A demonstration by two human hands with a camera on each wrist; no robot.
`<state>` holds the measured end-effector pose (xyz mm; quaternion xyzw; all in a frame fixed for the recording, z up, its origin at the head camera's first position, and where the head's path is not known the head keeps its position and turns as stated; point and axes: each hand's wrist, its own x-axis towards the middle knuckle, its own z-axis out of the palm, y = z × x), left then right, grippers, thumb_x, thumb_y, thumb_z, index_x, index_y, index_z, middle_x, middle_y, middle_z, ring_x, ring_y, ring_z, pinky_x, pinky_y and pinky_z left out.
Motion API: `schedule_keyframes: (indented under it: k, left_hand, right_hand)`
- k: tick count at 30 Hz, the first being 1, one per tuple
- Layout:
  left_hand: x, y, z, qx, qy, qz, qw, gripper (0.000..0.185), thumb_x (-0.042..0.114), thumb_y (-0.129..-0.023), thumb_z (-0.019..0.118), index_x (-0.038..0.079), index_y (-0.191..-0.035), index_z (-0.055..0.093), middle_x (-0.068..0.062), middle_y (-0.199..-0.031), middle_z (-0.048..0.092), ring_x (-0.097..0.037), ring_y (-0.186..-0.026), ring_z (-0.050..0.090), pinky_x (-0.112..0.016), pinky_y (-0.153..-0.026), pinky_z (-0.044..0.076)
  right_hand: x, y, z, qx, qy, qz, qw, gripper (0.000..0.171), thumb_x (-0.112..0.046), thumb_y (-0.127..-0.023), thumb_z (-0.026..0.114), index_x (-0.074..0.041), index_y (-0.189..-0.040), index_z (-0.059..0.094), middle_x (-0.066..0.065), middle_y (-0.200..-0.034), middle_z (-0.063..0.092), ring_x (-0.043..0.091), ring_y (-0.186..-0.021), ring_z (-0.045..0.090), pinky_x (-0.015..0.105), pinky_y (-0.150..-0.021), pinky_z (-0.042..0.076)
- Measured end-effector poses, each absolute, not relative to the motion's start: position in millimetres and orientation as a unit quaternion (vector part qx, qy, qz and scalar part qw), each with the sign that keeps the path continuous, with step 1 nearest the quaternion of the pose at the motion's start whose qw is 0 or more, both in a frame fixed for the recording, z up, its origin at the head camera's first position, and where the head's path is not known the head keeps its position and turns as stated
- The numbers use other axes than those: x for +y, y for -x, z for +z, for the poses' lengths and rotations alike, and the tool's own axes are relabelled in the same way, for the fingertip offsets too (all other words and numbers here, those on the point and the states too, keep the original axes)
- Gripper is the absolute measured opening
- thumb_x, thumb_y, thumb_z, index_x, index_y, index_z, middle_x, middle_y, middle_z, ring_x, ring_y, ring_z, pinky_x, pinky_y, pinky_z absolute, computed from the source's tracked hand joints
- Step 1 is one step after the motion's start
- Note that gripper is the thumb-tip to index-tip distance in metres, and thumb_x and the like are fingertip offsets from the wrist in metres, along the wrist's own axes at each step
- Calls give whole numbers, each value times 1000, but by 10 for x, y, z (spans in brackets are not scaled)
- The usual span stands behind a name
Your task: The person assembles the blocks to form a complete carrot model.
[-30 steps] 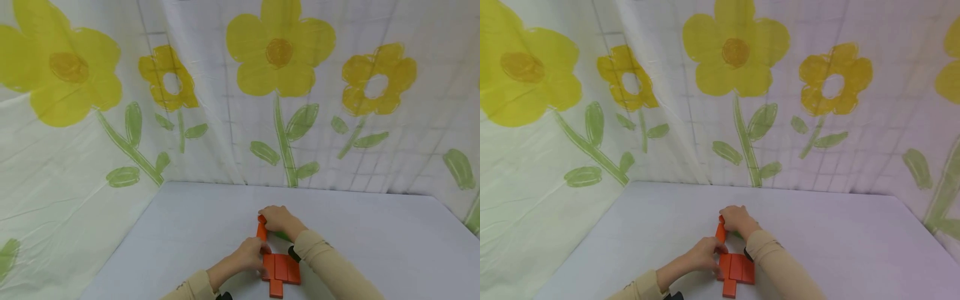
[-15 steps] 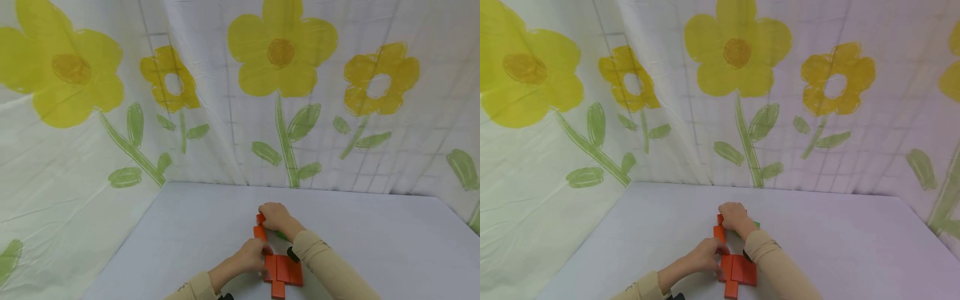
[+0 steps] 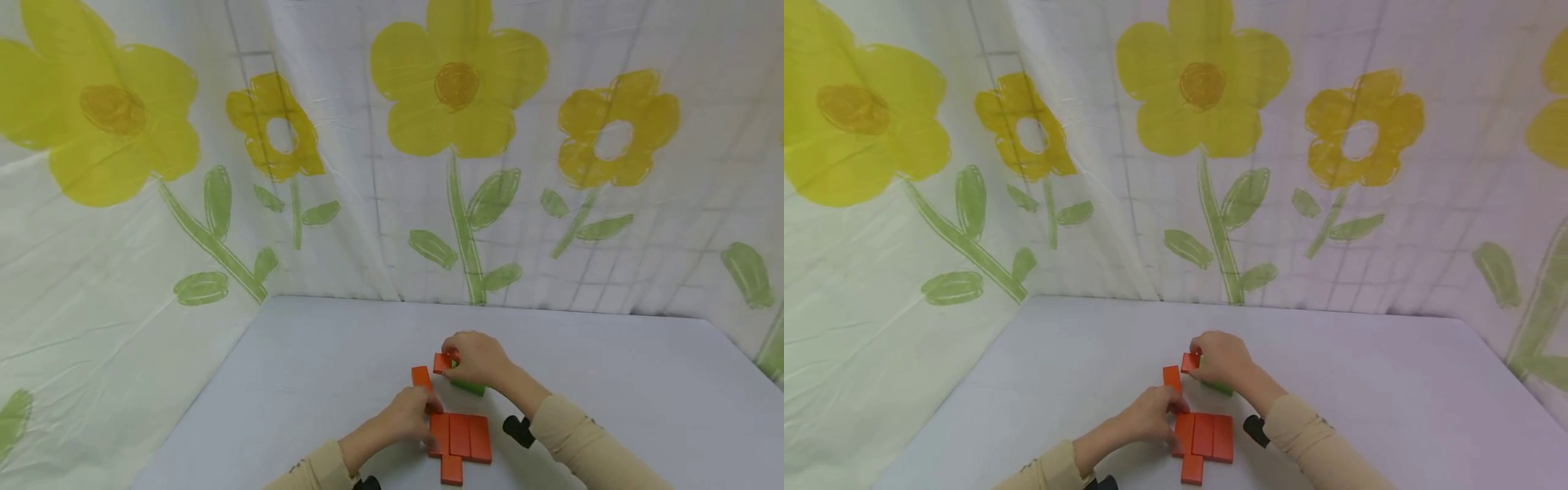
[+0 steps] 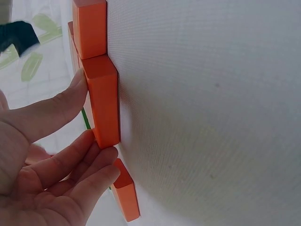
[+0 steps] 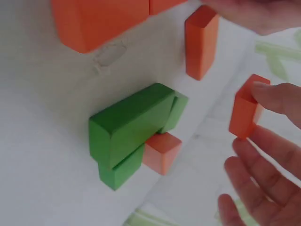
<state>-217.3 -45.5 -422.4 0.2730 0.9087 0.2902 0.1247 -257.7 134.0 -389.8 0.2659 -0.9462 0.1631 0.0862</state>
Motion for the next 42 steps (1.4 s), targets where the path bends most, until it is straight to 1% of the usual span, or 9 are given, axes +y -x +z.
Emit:
schedule_keyframes:
  k: [2,5,10,16,23,30,35,39,42]
  left_hand:
    - [-451,2184,-4228,908,-269,293,131,36,5,-61,91,2,-92,73,4,-81,65,-2,-74,52,-20,-70,46]
    - [-444,2192,-4231,907,-262,298,142,37,5,-62,91,1,-94,73,3,-81,67,-3,-74,54,-20,-72,47]
    - [-440,2186,-4234,906,-251,306,151,37,4,-63,90,1,-95,73,3,-83,65,-4,-76,54,-22,-73,48]
    - [-439,2175,-4218,907,-250,305,150,37,4,-64,89,1,-97,72,4,-84,61,-5,-76,51,-21,-73,47]
    - [-442,2166,-4215,910,-261,293,135,38,4,-63,90,2,-96,72,3,-85,61,-4,-76,50,-21,-73,46]
    - [-445,2163,-4225,908,-258,301,134,39,4,-61,91,2,-95,72,4,-83,62,-4,-75,50,-21,-71,45]
    - [-453,2160,-4223,908,-263,300,129,39,4,-61,91,2,-95,72,4,-84,60,-4,-75,49,-21,-71,45]
    - [-456,2163,-4224,907,-265,302,128,39,4,-60,91,1,-95,72,4,-83,61,-4,-75,49,-21,-71,45]
    - [-452,2169,-4228,906,-259,306,134,39,4,-61,91,1,-95,72,4,-83,63,-4,-74,50,-21,-71,45]
  right_hand:
    - [1417,2464,-3867,-948,-254,182,69,23,-21,-74,83,-8,-89,72,-3,-78,64,12,-68,53,29,-58,46]
    - [1531,2290,-3848,-947,-239,211,43,24,-21,-72,84,-8,-88,71,-4,-80,66,15,-72,59,31,-61,49]
    - [1660,2021,-3861,-943,-228,242,5,23,-21,-71,84,-10,-86,71,-6,-79,66,18,-75,62,32,-63,50]
    - [1703,1793,-3924,-939,-233,249,-36,24,-21,-69,84,-12,-88,72,-11,-79,63,15,-75,57,30,-63,48]
    - [1688,1623,-4055,-935,-260,233,-58,27,-25,-69,85,-12,-89,74,-16,-75,56,5,-68,49,25,-59,44]
    - [1658,1516,-4162,-922,-238,283,-113,21,-21,-70,83,-13,-86,73,-17,-72,57,4,-65,47,25,-59,44]
    - [1641,1488,-4199,-921,-245,282,-112,26,-26,-71,85,-12,-90,75,-18,-76,57,3,-68,48,24,-64,48]
    - [1629,1488,-4220,-925,-268,256,-89,31,-32,-71,85,-10,-90,75,-18,-78,56,1,-70,47,23,-65,48]
    - [1619,1488,-4219,-925,-270,253,-87,34,-38,-72,84,-10,-90,75,-18,-78,56,0,-70,47,24,-66,48]
